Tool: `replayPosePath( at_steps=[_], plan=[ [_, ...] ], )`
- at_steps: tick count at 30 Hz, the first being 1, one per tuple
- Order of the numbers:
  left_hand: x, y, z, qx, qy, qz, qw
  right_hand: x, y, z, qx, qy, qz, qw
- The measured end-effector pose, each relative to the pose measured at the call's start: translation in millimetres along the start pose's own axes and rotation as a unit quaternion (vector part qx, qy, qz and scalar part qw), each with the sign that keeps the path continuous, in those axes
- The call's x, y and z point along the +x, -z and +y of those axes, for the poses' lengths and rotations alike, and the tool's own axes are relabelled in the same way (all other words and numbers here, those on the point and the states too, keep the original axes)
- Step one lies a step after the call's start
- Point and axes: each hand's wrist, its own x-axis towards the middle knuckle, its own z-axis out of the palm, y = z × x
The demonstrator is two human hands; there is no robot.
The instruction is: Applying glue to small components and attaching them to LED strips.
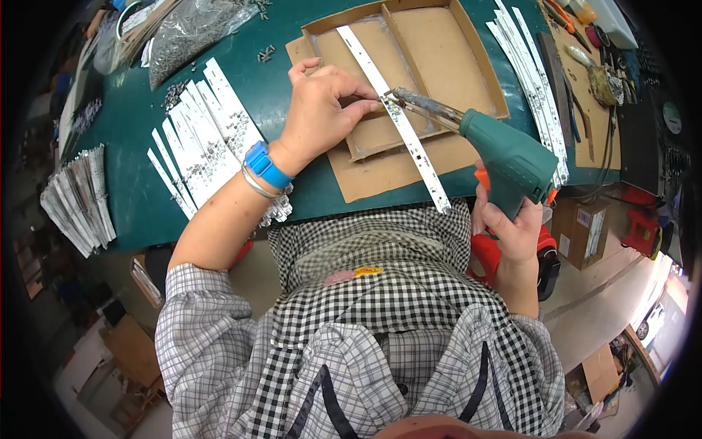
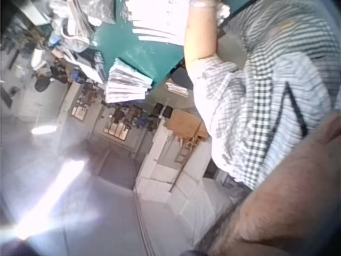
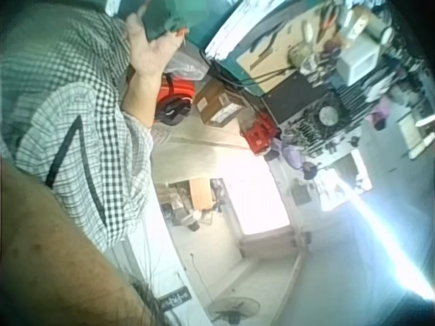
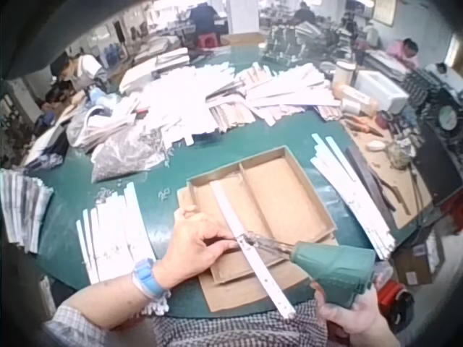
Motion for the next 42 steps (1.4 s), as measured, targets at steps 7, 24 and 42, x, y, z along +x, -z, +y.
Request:
replayPosePath(
  at_steps=[7,24,42],
  plan=[
    [1,1,3,0.018,-0.051,0.013,0.998,4,-2,-1,0.013,-0.001,0.028,1.0],
    [0,-2,2,-0.011,-0.028,0.012,0.999,0,13,5,0.044,-0.025,-0.016,0.999],
    [1,-2,3,0.019,-0.026,-0.001,0.999,5,15,0,0.026,-0.085,-0.029,0.996]
  ],
)
